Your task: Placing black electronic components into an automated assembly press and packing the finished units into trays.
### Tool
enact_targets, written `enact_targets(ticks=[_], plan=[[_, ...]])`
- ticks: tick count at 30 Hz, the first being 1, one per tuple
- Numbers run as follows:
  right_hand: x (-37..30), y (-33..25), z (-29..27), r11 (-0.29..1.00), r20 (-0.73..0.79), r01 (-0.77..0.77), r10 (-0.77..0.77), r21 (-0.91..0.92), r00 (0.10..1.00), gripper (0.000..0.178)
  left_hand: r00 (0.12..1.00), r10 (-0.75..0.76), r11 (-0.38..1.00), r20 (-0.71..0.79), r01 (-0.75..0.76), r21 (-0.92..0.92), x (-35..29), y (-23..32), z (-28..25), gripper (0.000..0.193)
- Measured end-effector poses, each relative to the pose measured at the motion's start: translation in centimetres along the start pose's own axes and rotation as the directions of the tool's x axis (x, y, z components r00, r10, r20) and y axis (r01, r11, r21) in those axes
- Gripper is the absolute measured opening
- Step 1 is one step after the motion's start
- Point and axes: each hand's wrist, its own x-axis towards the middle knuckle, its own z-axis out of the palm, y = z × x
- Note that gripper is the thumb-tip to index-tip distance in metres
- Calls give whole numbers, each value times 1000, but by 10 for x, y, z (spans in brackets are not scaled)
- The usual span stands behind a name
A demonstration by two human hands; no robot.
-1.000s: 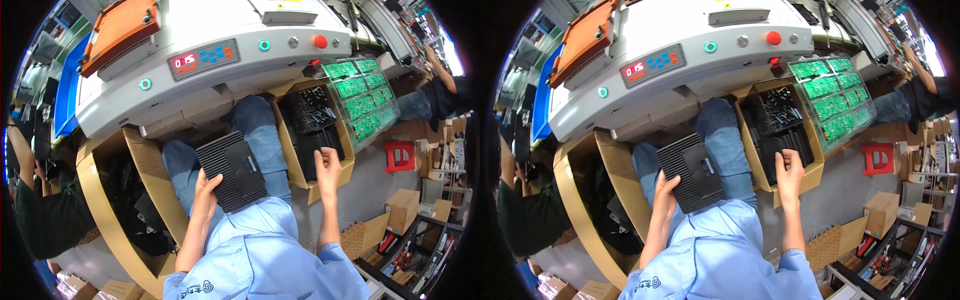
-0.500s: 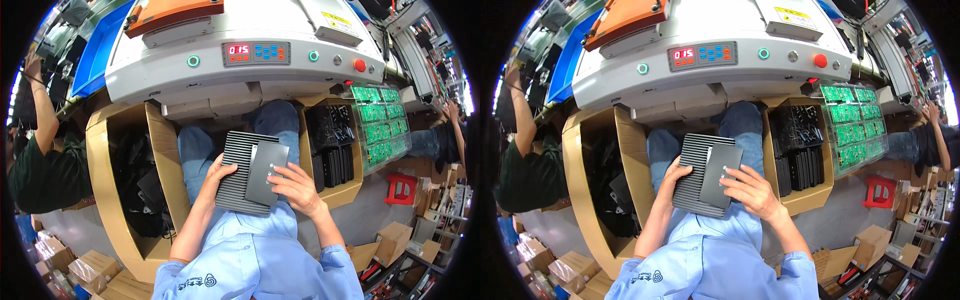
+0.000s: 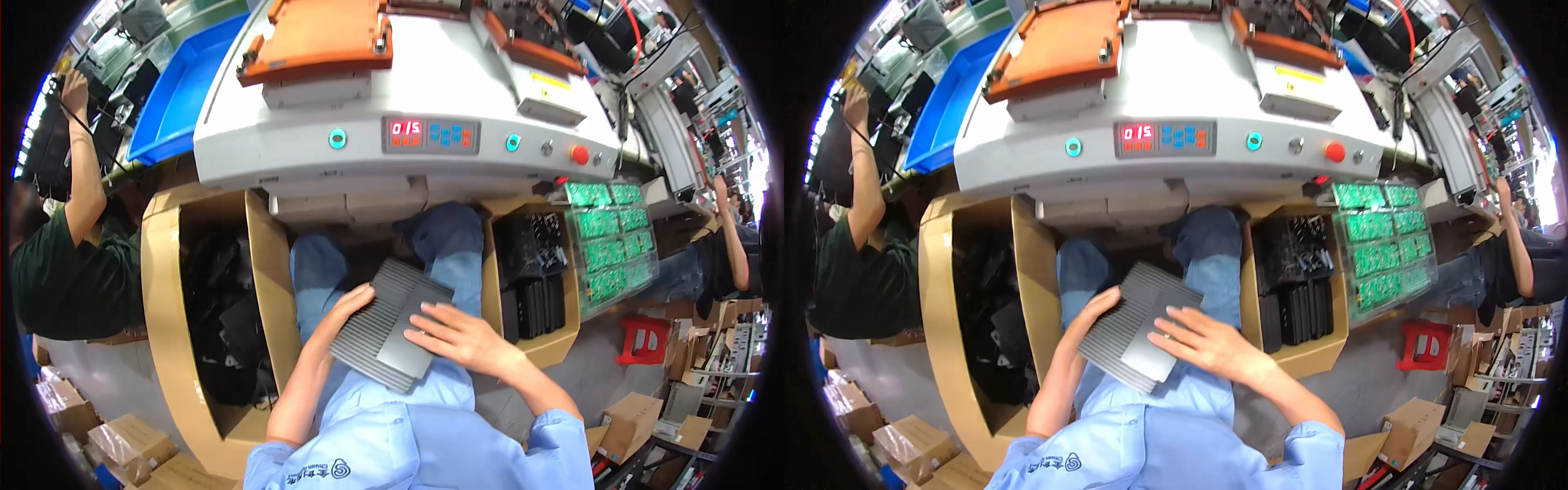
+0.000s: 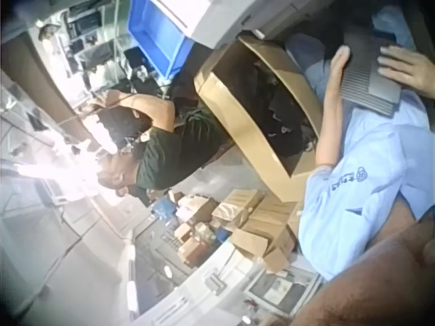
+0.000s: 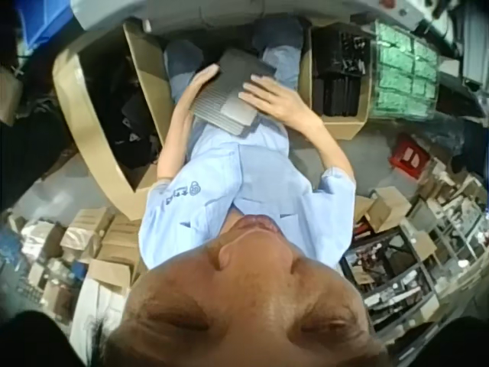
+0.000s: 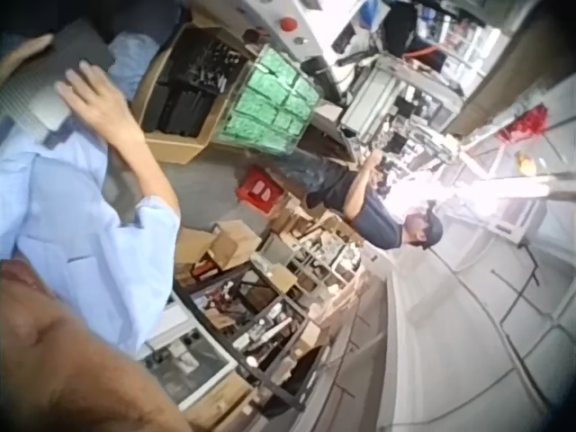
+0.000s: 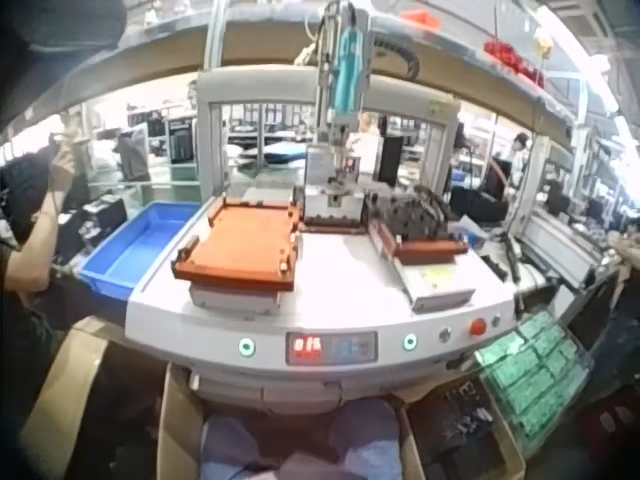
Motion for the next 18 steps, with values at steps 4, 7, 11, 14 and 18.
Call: enact_targets(ticks=[4, 7, 11, 14, 18], plan=[[5, 4, -10, 828, -177, -242, 374, 506, 910, 37, 842, -17, 954, 540, 176, -244, 12, -21, -33, 76], [5, 13, -32, 528, -110, -536, 773, 659, 625, 27, 932, -24, 997, 360, 47, -54, 1, -10, -19, 75], [17, 29, -68, 132, -4, -266, 901, 955, 433, 27, 927, 219, 970, 305, -242, 38, -9, 9, -19, 57], [30, 30, -89, 44, 42, -167, 876, 985, 480, 26, 890, 384, 914, 245, -404, 33, -16, 24, -8, 45], [70, 35, -124, 193, -89, -187, 886, 963, 455, 26, 902, 390, 895, 187, -419, 154, -16, 36, -16, 36]])
